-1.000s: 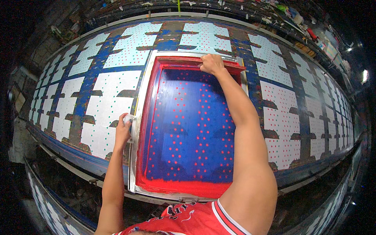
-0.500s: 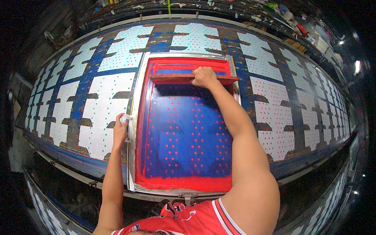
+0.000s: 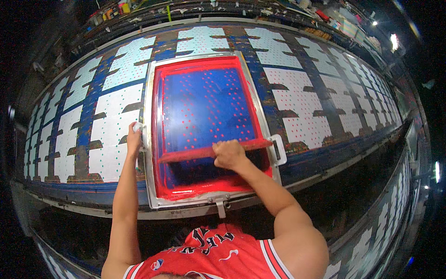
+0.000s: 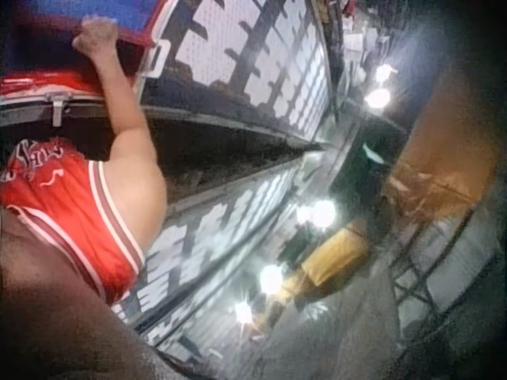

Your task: The person repeatedly applies red ink to a blue screen-printing frame using a red squeegee, moving the squeegee across the mesh to transfer ink onto the substrate below. The person maintains a consistent motion and pressure throughout the process.

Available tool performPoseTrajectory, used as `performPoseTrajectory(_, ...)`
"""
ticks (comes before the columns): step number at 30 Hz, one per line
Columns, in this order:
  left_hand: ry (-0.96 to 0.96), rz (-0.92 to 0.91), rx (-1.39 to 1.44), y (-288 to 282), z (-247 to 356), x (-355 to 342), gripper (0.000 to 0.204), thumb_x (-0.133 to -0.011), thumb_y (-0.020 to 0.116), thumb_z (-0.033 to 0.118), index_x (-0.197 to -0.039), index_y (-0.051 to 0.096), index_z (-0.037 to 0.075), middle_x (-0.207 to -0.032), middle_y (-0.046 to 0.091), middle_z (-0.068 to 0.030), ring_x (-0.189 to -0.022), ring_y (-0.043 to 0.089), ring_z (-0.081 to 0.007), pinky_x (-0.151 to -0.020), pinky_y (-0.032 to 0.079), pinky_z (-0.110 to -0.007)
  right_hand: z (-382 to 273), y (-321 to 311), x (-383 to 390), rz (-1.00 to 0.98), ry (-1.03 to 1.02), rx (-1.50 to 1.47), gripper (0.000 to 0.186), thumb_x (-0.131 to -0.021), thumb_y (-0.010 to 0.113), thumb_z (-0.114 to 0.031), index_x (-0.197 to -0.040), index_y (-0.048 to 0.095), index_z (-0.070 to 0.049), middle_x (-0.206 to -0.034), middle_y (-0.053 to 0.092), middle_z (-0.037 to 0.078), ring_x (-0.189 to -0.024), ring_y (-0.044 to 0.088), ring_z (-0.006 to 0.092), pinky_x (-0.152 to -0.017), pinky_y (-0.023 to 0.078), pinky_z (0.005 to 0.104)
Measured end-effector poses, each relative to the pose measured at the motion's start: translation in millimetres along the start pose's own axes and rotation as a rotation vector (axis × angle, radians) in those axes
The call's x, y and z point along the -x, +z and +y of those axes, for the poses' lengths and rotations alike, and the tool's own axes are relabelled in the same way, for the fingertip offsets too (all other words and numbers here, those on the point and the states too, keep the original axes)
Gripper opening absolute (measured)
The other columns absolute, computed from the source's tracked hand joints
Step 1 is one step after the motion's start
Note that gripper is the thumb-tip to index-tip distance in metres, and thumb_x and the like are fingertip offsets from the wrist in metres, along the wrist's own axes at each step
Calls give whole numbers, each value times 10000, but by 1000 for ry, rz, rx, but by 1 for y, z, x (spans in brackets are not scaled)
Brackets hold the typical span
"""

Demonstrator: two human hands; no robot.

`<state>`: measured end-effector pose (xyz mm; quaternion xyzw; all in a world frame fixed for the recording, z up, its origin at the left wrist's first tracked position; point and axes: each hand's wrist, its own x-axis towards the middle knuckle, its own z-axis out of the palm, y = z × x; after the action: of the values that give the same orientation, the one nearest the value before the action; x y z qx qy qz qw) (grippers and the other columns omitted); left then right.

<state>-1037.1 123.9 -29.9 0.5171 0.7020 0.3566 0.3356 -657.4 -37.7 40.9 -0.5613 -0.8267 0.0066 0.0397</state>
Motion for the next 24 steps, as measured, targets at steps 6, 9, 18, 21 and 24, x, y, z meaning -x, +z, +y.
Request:
performPoseTrajectory(6,-4,-26,4,0,-1,-3,446,-985,511,173,-1428,459,157,-947,696,-205,-630,657,-243,-535,521,-381,-56,-6,98,-16,2,-49,240,-655,716,-242,-812,629,-81,-801,673,92,-786,693,282,-641,580,429)
performPoseTrajectory(9,31,-22,-11,-2,-2,-1,457,-981,508,161,-1436,455,146,-953,695,-202,-621,653,-238,-519,515,-373,-71,-4,121,7,5,-97,279,-636,740,-246,-821,615,-78,-809,665,82,-818,686,277,-663,579,423)
performPoseTrajectory(18,55,18,-35,1,-6,-4,471,-983,515,172,-1449,454,165,-976,695,-214,-645,659,-249,-577,534,-378,-70,-10,141,-25,-49,-254,598,-718,776,-568,-954,640,-36,-998,642,112,-991,647,300,-784,563,428)
performPoseTrajectory(21,-3,-21,11,-2,-1,-1,493,-956,530,179,-1445,466,159,-1046,677,-157,-782,647,-229,-653,512,-362,-72,-15,143,-29,-57,-273,628,-724,766,-586,-976,644,-24,-1010,641,121,-991,648,318,-802,559,434)
performPoseTrajectory(24,-48,-43,8,-3,2,1,494,-947,525,175,-1438,472,145,-1056,673,-143,-797,643,-223,-659,508,-356,-63,-21,143,-40,-93,-355,609,-750,769,-554,-1005,647,-15,-1044,651,134,-981,657,341,-811,556,441)
